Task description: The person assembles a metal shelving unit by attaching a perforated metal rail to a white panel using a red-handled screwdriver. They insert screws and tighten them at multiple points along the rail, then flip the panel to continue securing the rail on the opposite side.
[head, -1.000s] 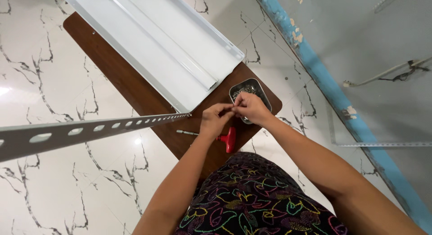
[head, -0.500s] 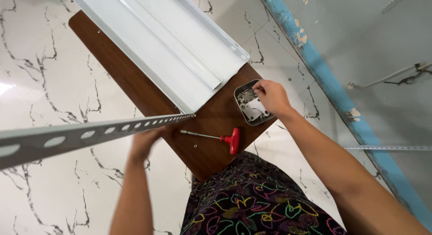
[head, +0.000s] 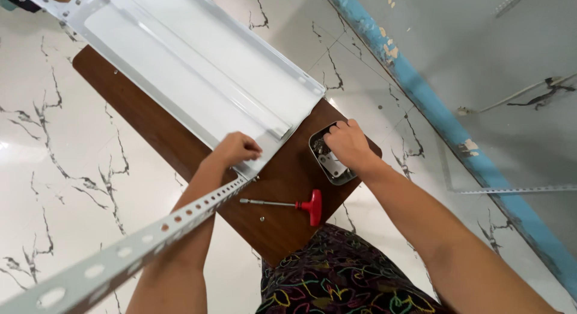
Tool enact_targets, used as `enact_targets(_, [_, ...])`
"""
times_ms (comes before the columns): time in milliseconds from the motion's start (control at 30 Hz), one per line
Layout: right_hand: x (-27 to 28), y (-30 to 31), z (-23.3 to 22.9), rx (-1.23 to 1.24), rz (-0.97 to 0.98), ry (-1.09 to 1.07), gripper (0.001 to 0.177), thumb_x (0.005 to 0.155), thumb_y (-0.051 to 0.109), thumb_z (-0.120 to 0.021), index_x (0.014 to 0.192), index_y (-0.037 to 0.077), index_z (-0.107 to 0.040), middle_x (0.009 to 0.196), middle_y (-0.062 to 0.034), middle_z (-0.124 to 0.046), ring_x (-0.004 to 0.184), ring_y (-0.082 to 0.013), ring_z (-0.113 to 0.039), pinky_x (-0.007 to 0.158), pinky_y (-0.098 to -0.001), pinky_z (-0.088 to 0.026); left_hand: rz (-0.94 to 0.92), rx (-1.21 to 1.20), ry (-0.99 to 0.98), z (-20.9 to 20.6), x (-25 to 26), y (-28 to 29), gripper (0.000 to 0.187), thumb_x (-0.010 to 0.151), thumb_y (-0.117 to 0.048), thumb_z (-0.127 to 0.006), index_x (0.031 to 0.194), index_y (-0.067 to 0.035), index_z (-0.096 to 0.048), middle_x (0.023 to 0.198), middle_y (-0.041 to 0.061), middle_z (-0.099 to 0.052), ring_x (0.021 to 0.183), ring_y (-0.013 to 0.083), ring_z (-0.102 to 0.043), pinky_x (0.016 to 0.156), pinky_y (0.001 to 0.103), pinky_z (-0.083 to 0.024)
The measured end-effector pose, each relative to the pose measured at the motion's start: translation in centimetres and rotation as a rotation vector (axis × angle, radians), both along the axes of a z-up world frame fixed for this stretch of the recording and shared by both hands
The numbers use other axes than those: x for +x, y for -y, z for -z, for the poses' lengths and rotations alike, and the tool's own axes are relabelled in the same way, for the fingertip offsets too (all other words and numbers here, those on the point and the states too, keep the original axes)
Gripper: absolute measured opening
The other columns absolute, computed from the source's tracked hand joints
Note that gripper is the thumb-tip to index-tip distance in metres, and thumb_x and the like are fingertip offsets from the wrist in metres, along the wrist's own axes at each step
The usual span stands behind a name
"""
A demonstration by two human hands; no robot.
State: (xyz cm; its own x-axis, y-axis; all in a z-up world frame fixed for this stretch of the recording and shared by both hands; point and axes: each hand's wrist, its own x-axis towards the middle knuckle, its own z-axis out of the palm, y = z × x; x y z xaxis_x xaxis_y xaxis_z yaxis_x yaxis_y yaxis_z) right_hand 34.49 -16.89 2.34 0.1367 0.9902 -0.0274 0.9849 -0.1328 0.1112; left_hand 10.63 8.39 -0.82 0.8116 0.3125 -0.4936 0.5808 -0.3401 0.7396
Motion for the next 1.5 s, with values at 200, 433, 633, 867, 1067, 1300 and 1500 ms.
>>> enact_targets(200, [0.5, -0.1, 0.9, 0.023, 0.014, 0.002, 0.013, 0.078, 0.010, -0.064, 0.082, 0.017, -0.074, 0.086, 0.0000, -0.067, 0.093, -0.0193, -0.062, 0.082, -0.0354, -0.043, 0.097, 0.006, -0.088, 1.2, 1.7, 1.3, 0.018, 0.081, -0.011, -0.077, 0.098, -0.006, -0.082, 0.087, 0.009, -0.081, 0.079, 0.0171, -0.076, 0.075, 0.031, -0.060])
enact_targets(433, [0.3, -0.1, 0.9, -0.002, 0.055, -0.021, 0.014, 0.079, 0.010, -0.065, 0.084, 0.018, -0.076, 0.084, 0.0008, -0.068, 0.094, -0.0183, -0.064, 0.084, -0.0357, -0.042, 0.039, 0.053, -0.024, 1.7, 1.5, 1.9, 0.018, 0.081, -0.014, -0.080, 0.096, -0.005, -0.081, 0.088, 0.009, -0.080, 0.080, 0.0161, -0.075, 0.076, 0.030, -0.058])
enact_targets(633, [-0.7, -0.2, 1.0, 0.032, 0.091, 0.021, 0.013, 0.080, 0.010, -0.064, 0.083, 0.017, -0.074, 0.084, 0.0005, -0.069, 0.091, -0.0181, -0.064, 0.086, -0.0353, -0.041, -0.095, -0.026, -0.006, 1.9, 0.7, 2.2, 0.017, 0.081, -0.014, -0.081, 0.095, -0.004, -0.081, 0.085, 0.009, -0.080, 0.077, 0.0153, -0.073, 0.074, 0.030, -0.058])
enact_targets(867, [-1.3, -0.5, 1.0, -0.004, 0.165, -0.016, 0.013, 0.082, 0.011, -0.062, 0.082, 0.017, -0.073, 0.085, -0.0001, -0.070, 0.091, -0.0185, -0.065, 0.086, -0.0374, -0.041, -0.046, -0.089, -0.012, 2.2, 0.9, 1.3, 0.017, 0.080, -0.013, -0.082, 0.094, -0.003, -0.081, 0.084, 0.008, -0.079, 0.077, 0.0137, -0.073, 0.075, 0.028, -0.059])
enact_targets(1067, [-2.4, 0.1, -0.1, 0.078, 0.247, -0.100, 0.012, 0.081, 0.009, -0.064, 0.083, 0.017, -0.073, 0.085, -0.0010, -0.068, 0.090, -0.0194, -0.065, 0.086, -0.0377, -0.041, -0.053, -0.086, 0.001, 2.1, 0.9, 1.6, 0.016, 0.081, -0.012, -0.082, 0.094, -0.002, -0.081, 0.084, 0.009, -0.079, 0.076, 0.0138, -0.073, 0.073, 0.028, -0.059])
enact_targets(1300, [-4.0, 0.8, -2.6, 0.339, 0.487, -0.440, 0.012, 0.077, 0.006, -0.072, 0.088, 0.008, -0.076, 0.094, -0.0067, -0.070, 0.083, -0.0277, -0.068, 0.076, -0.0416, -0.053, 0.032, 0.013, -0.007, 1.6, 1.2, 1.7, 0.018, 0.080, -0.012, -0.082, 0.095, -0.002, -0.081, 0.084, 0.009, -0.079, 0.075, 0.0147, -0.073, 0.073, 0.029, -0.059])
enact_targets(1500, [-7.5, 1.5, -2.9, 0.726, 0.627, -0.945, 0.008, 0.086, 0.005, -0.074, 0.093, 0.004, -0.077, 0.098, -0.0072, -0.074, 0.084, -0.0180, -0.074, 0.074, -0.0291, -0.061, 0.010, -0.085, -0.025, 2.6, 1.1, 1.7, 0.019, 0.083, -0.012, -0.080, 0.099, -0.002, -0.080, 0.085, 0.010, -0.080, 0.075, 0.0141, -0.075, 0.073, 0.027, -0.059])
